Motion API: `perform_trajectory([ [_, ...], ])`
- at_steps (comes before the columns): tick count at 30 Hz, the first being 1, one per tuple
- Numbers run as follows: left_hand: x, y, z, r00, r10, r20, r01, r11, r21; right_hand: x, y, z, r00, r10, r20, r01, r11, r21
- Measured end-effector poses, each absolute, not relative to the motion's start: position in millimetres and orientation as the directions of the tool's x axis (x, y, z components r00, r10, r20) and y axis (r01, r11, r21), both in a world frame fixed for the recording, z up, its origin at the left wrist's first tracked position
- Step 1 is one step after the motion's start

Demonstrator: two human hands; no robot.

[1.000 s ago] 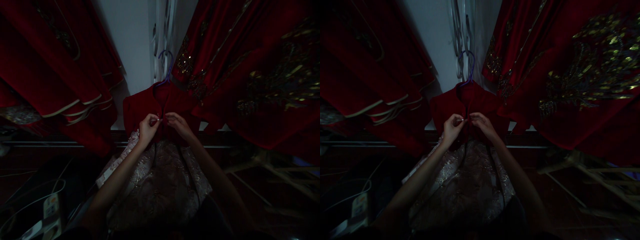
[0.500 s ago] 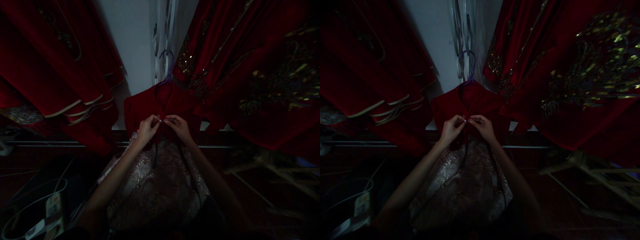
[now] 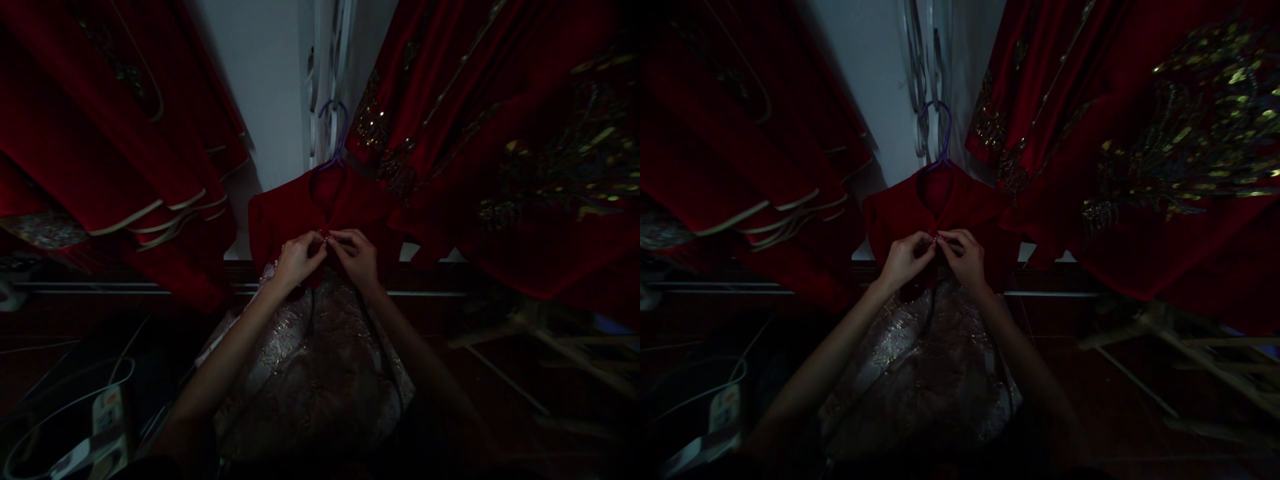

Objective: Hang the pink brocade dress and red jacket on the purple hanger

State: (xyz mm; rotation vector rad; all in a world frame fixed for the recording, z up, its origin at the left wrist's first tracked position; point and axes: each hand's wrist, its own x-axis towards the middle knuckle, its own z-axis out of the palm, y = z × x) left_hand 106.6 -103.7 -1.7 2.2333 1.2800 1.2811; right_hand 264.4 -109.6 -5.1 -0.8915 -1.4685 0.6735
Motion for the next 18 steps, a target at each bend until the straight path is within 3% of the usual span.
perform_trajectory([
  [9, 105, -102, 4, 0.316, 0.782, 0.537, 0.613, -0.6, 0.513, 269, -103, -4, -0.031, 0.833, 0.552, 0.121, 0.552, -0.825],
  [18, 99, -98, 17, 0.474, 0.713, 0.517, 0.687, -0.667, 0.289, 276, -96, -1, -0.121, 0.827, 0.549, 0.114, 0.561, -0.82],
])
